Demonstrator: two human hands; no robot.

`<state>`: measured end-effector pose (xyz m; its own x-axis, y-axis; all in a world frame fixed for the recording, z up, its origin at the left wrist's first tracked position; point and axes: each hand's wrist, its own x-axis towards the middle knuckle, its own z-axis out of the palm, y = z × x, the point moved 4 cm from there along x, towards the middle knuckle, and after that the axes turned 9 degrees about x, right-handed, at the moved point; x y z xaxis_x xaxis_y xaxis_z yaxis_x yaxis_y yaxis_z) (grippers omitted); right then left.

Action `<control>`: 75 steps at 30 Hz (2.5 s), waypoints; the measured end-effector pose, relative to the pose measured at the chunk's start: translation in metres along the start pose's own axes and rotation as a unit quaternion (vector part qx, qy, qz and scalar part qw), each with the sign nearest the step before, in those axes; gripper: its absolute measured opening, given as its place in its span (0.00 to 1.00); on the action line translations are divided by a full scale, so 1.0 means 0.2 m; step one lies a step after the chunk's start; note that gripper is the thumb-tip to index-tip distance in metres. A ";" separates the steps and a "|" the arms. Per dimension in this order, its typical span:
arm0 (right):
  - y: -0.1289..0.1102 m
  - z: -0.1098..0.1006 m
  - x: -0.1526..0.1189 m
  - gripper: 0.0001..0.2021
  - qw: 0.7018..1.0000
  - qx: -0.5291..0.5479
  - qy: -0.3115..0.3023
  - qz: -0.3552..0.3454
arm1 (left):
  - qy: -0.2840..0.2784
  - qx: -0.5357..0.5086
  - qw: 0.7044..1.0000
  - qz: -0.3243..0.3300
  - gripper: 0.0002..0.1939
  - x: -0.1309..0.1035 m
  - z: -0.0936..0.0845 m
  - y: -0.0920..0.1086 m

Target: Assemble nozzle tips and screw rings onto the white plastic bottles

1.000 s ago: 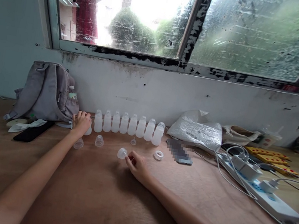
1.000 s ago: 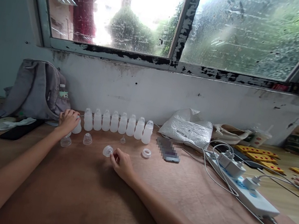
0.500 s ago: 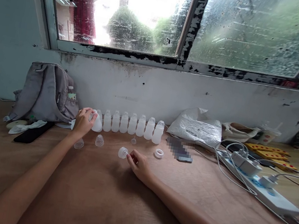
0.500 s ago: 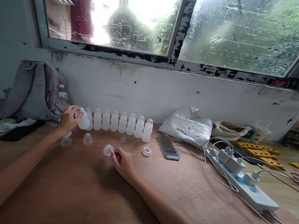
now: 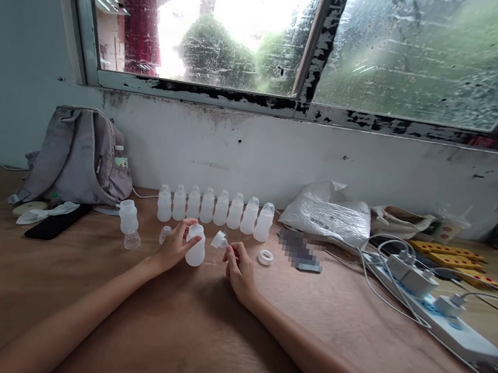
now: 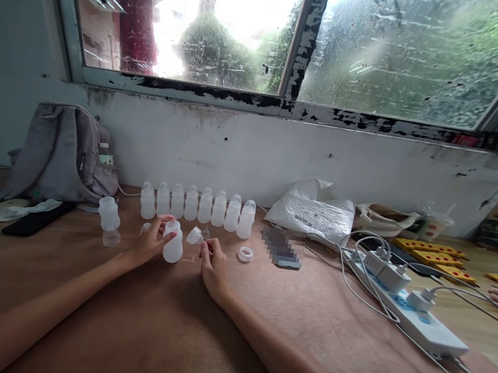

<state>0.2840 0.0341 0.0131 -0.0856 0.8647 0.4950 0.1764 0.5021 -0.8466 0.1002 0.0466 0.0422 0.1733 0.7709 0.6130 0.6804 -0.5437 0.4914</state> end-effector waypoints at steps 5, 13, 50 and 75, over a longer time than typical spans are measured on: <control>0.00 0.00 0.00 0.10 1.000 0.003 0.003 -0.004 | -0.079 -0.094 0.992 -0.032 0.32 -0.07 0.10 -0.02; 0.01 0.00 0.00 0.11 1.000 0.016 0.001 0.004 | -0.063 -0.074 0.993 -0.067 0.39 -0.09 0.12 -0.06; 0.09 -0.01 0.02 0.18 0.987 0.138 0.015 0.085 | 0.049 0.196 0.971 0.128 0.22 -0.14 0.10 -0.01; -0.03 0.00 0.08 0.14 0.975 0.133 -0.119 0.136 | -0.040 0.008 0.999 0.035 0.23 -0.18 0.06 0.14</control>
<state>0.2821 0.0449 0.0256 -0.3022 0.9291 0.2131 -0.0327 0.2133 -0.9764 0.1216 0.0071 0.0262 0.2766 0.7557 0.5936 0.6755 -0.5923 0.4392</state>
